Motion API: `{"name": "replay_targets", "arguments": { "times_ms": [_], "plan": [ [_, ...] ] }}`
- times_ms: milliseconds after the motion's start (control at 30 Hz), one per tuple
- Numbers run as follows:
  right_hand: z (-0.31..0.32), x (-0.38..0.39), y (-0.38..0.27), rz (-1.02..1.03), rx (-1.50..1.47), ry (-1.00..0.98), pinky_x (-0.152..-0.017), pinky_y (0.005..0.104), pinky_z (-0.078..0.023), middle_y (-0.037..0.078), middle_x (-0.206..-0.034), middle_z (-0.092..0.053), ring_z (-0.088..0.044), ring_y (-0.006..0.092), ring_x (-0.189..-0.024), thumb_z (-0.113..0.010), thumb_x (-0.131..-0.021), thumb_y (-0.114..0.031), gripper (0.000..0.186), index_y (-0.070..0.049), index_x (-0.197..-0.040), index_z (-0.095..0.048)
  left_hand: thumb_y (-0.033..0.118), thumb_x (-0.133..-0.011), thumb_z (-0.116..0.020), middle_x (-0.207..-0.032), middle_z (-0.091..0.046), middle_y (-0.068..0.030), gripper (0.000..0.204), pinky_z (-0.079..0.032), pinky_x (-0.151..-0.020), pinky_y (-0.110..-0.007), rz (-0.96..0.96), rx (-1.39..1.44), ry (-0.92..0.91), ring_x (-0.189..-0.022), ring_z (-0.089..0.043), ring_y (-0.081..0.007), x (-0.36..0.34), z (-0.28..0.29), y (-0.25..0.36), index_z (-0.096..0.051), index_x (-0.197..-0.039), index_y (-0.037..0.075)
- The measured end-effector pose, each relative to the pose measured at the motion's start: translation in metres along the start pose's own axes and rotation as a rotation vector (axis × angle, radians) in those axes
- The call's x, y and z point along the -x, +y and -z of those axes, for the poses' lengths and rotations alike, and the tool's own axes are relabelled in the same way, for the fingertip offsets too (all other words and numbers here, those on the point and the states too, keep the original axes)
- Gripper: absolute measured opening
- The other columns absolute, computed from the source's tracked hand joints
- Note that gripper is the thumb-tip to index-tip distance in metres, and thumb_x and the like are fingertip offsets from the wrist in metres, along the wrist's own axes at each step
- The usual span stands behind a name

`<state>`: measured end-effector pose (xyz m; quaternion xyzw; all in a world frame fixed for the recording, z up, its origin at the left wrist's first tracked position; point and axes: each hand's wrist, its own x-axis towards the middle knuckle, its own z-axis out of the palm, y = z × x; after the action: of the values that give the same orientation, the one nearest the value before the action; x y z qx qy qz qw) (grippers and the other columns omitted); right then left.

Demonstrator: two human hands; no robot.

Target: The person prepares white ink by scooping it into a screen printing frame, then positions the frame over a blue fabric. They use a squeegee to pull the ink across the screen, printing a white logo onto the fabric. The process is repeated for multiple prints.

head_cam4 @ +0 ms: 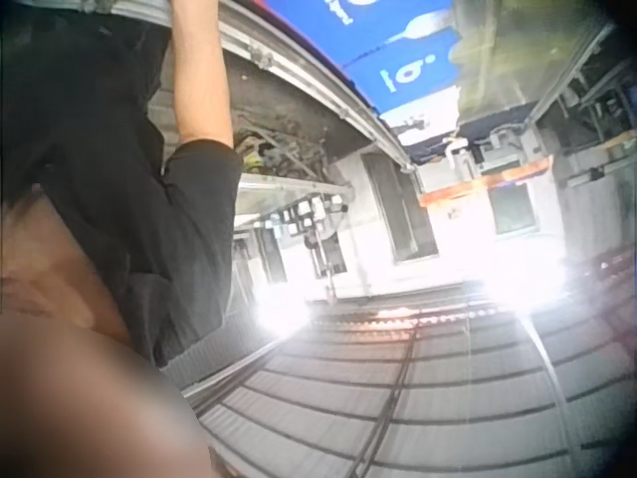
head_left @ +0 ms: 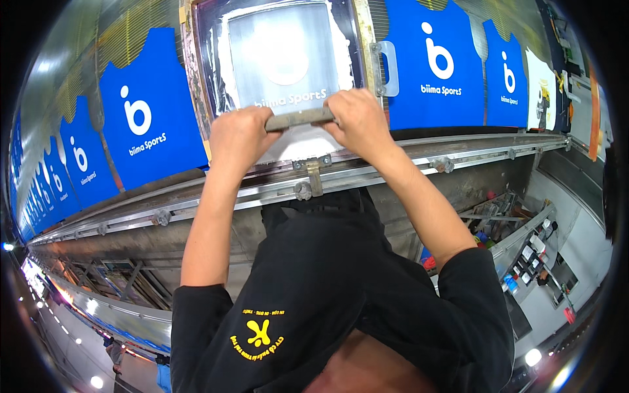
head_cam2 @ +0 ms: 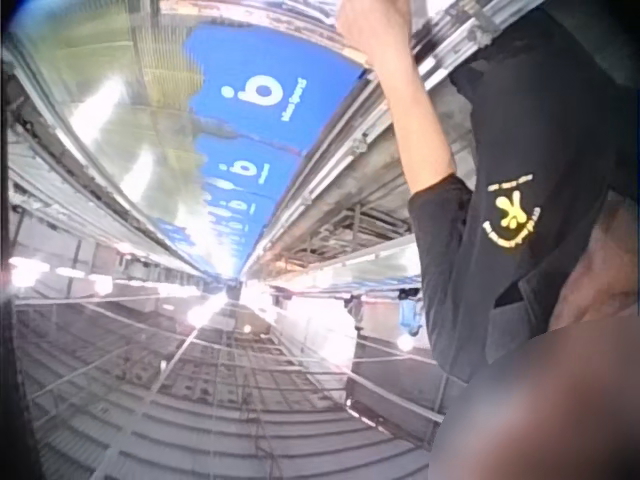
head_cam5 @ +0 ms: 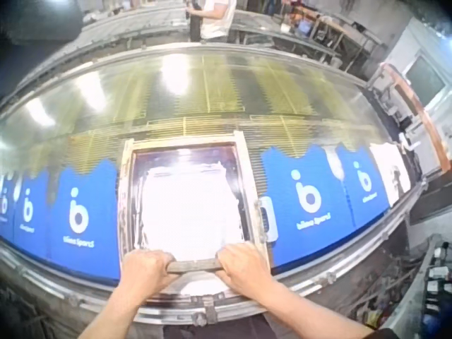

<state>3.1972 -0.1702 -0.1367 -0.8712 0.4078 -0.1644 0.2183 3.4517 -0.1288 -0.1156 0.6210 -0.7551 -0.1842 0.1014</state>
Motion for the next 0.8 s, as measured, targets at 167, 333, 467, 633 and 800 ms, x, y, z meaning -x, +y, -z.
{"name": "replay_targets", "arguments": {
  "times_ms": [167,333,467,633,800],
  "plan": [
    [0.017,-0.019,0.007,-0.162,-0.057,-0.231,-0.073,0.0499,-0.052,0.019,-0.082,-0.069,-0.067,0.0416,-0.08,-0.09,-0.078,-0.039,0.045,-0.002,-0.085,-0.067,0.053,-0.077,-0.086,-0.078,-0.075,-0.0127,0.044,-0.056,-0.071,-0.045,0.162,0.021,-0.333,-0.075,-0.073,-0.0353,-0.023,0.014,0.008,-0.082,-0.094,0.012],
    [0.013,-0.028,0.019,-0.328,-0.114,-0.569,-0.083,0.0456,-0.056,0.025,-0.098,-0.075,-0.073,0.0382,-0.093,-0.091,-0.078,-0.046,0.058,0.005,-0.102,-0.073,0.05,-0.067,-0.093,-0.082,-0.078,-0.0156,0.056,-0.057,-0.075,-0.041,0.165,0.21,-0.609,-0.079,-0.075,-0.0302,-0.043,-0.004,-0.009,-0.083,-0.1,0.006],
    [0.03,-0.043,0.028,-0.359,-0.284,-0.409,-0.086,0.0443,-0.057,0.023,-0.101,-0.076,-0.074,0.0348,-0.097,-0.083,-0.088,-0.046,0.054,0.004,-0.106,-0.075,0.041,-0.065,-0.095,-0.088,-0.079,-0.0183,0.058,-0.058,-0.081,-0.041,0.166,0.325,-0.695,-0.082,-0.075,-0.0288,-0.066,0.015,-0.02,-0.082,-0.105,0.001],
    [0.038,-0.039,0.109,-0.591,-0.265,0.374,-0.084,0.0397,-0.056,0.015,-0.1,-0.076,-0.071,0.0263,-0.092,-0.073,-0.098,-0.041,0.041,-0.002,-0.11,-0.075,0.044,-0.067,-0.094,-0.096,-0.08,-0.0176,0.058,-0.058,-0.084,-0.042,0.073,0.246,-0.564,-0.091,-0.076,-0.031,-0.113,0.055,-0.042,-0.082,-0.11,0.007],
    [0.006,-0.032,0.141,-0.819,-0.41,0.273,-0.058,0.0278,-0.045,0.003,-0.086,-0.064,-0.056,0.0092,-0.065,-0.074,-0.101,-0.032,0.041,-0.001,-0.127,-0.066,0.052,-0.072,-0.087,-0.089,-0.077,-0.0164,0.051,-0.057,-0.081,-0.046,-0.047,0.063,-0.274,-0.089,-0.074,-0.0364,-0.179,0.075,-0.075,-0.082,-0.103,0.012]
  ]
}}
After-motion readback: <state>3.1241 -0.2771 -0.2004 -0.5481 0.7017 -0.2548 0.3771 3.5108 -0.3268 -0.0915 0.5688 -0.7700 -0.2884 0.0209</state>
